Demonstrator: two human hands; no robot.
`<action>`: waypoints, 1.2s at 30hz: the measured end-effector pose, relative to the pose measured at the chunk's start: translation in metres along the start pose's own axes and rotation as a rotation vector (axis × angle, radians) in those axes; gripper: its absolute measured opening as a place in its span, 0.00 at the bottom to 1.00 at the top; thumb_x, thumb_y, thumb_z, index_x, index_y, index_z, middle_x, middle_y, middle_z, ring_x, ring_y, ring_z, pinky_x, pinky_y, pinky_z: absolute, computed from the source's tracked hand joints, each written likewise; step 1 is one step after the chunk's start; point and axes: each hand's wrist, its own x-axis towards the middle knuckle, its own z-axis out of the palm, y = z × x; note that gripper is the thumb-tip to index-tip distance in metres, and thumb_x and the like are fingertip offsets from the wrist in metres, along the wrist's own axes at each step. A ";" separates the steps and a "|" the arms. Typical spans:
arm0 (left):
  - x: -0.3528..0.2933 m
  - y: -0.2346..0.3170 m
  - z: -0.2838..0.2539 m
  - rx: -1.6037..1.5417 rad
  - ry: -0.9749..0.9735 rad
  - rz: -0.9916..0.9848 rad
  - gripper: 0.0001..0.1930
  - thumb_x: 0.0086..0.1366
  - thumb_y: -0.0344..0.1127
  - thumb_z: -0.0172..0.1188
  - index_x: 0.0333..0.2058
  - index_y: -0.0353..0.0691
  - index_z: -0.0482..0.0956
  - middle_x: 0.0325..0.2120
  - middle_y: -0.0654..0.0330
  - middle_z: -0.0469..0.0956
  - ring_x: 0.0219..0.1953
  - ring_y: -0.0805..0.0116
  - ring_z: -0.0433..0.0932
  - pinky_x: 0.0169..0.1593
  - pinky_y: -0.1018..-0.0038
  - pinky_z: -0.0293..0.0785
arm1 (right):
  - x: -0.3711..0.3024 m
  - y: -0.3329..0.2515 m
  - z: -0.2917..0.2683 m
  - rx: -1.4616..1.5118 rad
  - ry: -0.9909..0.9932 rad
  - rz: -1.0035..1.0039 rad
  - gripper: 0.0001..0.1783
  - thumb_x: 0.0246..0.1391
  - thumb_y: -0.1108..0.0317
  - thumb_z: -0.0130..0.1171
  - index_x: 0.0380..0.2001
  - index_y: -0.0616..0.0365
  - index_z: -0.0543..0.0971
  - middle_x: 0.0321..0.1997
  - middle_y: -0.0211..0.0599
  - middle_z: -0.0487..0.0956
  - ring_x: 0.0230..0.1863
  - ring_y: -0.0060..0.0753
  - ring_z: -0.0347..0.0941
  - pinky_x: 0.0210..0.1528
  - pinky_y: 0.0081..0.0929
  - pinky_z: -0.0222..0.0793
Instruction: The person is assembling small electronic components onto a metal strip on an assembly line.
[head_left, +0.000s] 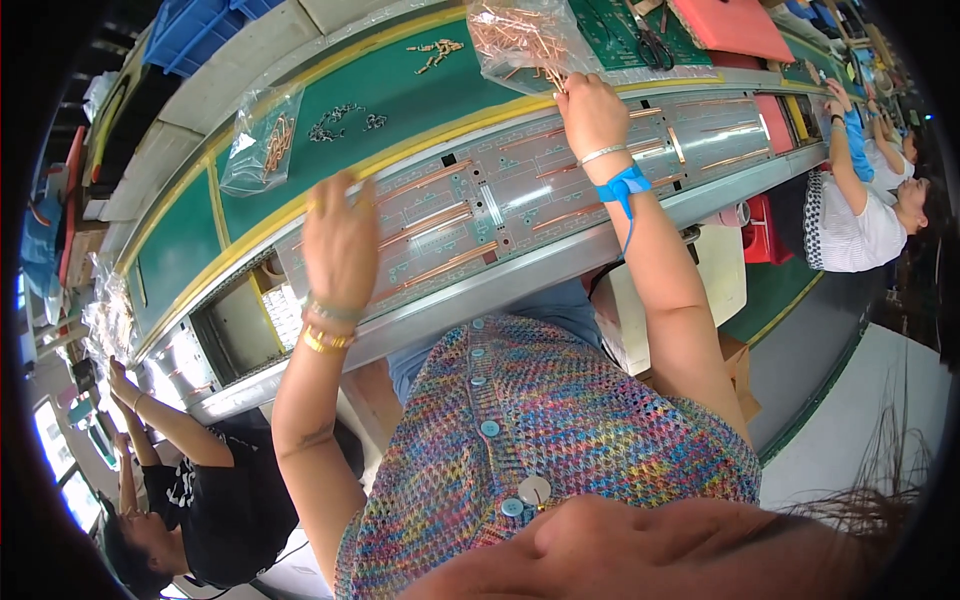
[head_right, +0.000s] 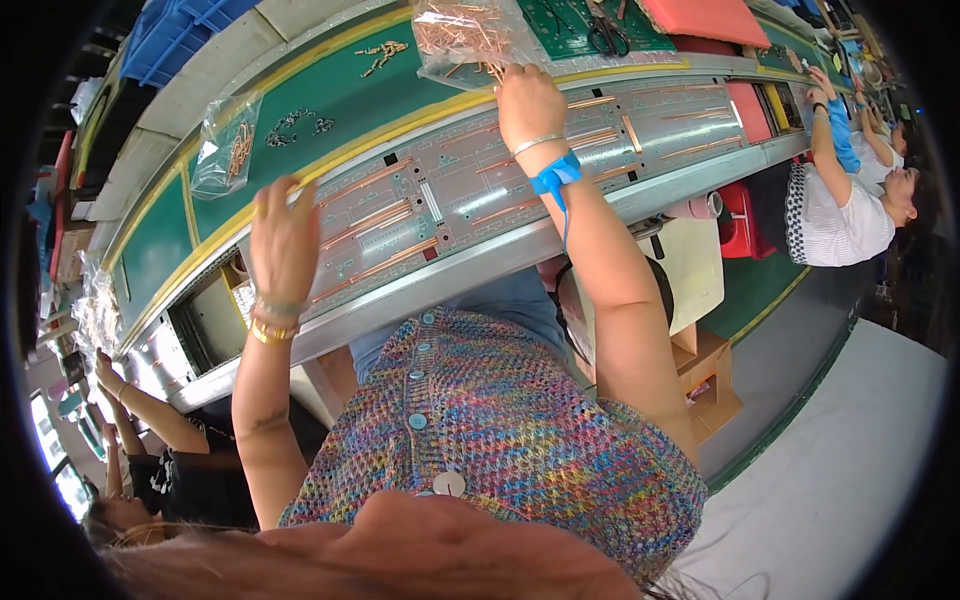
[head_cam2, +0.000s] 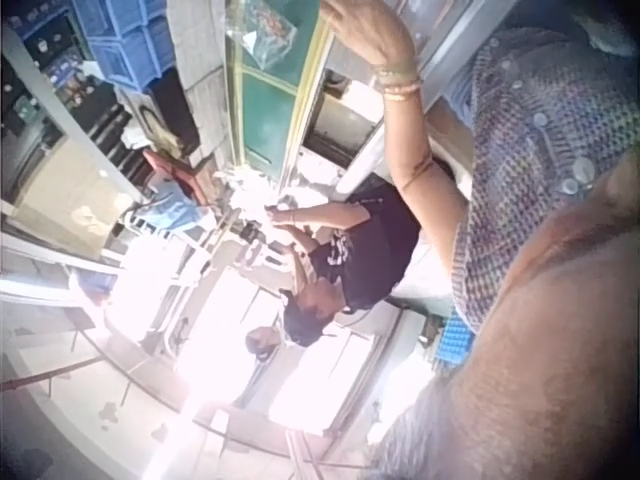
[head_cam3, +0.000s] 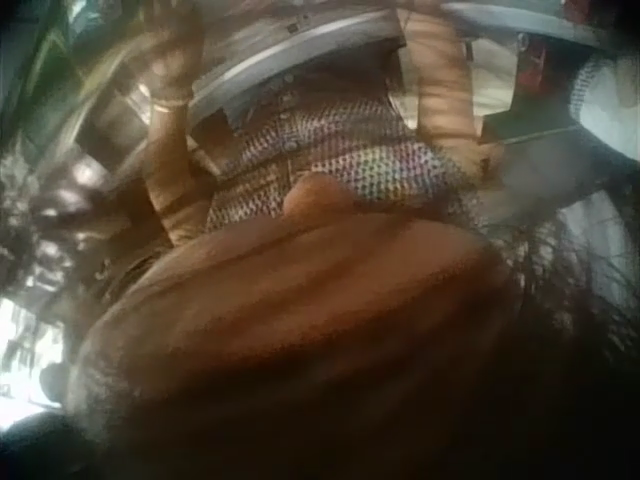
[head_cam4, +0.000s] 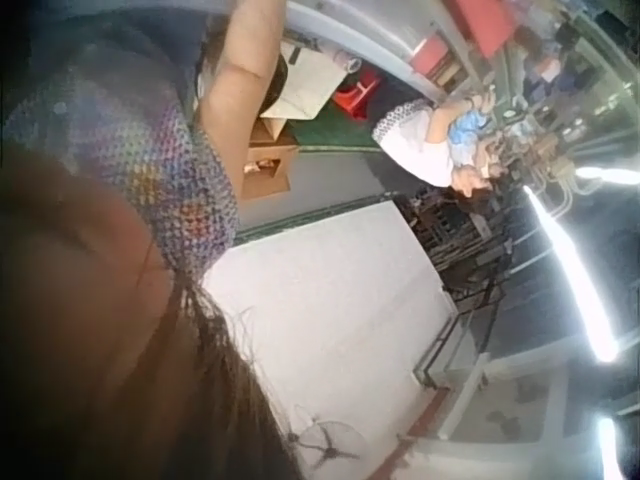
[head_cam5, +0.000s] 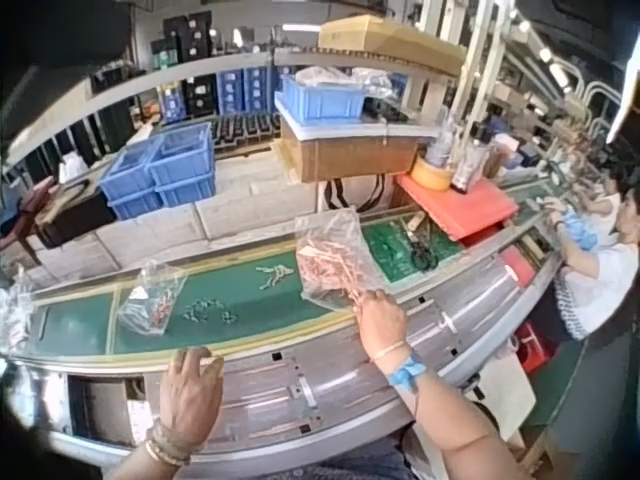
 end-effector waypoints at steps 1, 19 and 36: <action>0.023 0.013 0.000 -0.070 0.149 0.099 0.10 0.49 0.29 0.54 0.33 0.39 0.78 0.36 0.58 0.72 0.43 0.58 0.70 0.42 0.68 0.71 | 0.002 0.001 0.000 0.003 0.004 0.012 0.07 0.47 0.64 0.60 0.25 0.54 0.75 0.29 0.38 0.75 0.35 0.44 0.74 0.34 0.38 0.72; 0.178 0.084 0.081 0.020 0.059 0.160 0.04 0.49 0.28 0.57 0.25 0.37 0.80 0.36 0.55 0.74 0.40 0.60 0.75 0.38 0.71 0.77 | -0.049 -0.008 -0.049 0.408 0.061 -0.113 0.05 0.46 0.75 0.56 0.30 0.58 0.73 0.31 0.42 0.73 0.34 0.47 0.71 0.34 0.39 0.68; 0.027 0.004 0.002 -0.831 -0.176 -0.119 0.05 0.55 0.27 0.59 0.32 0.40 0.80 0.28 0.58 0.78 0.29 0.61 0.78 0.31 0.72 0.73 | -0.122 -0.077 -0.042 0.380 -0.174 -0.223 0.12 0.43 0.74 0.59 0.35 0.56 0.75 0.28 0.34 0.70 0.31 0.38 0.70 0.30 0.31 0.70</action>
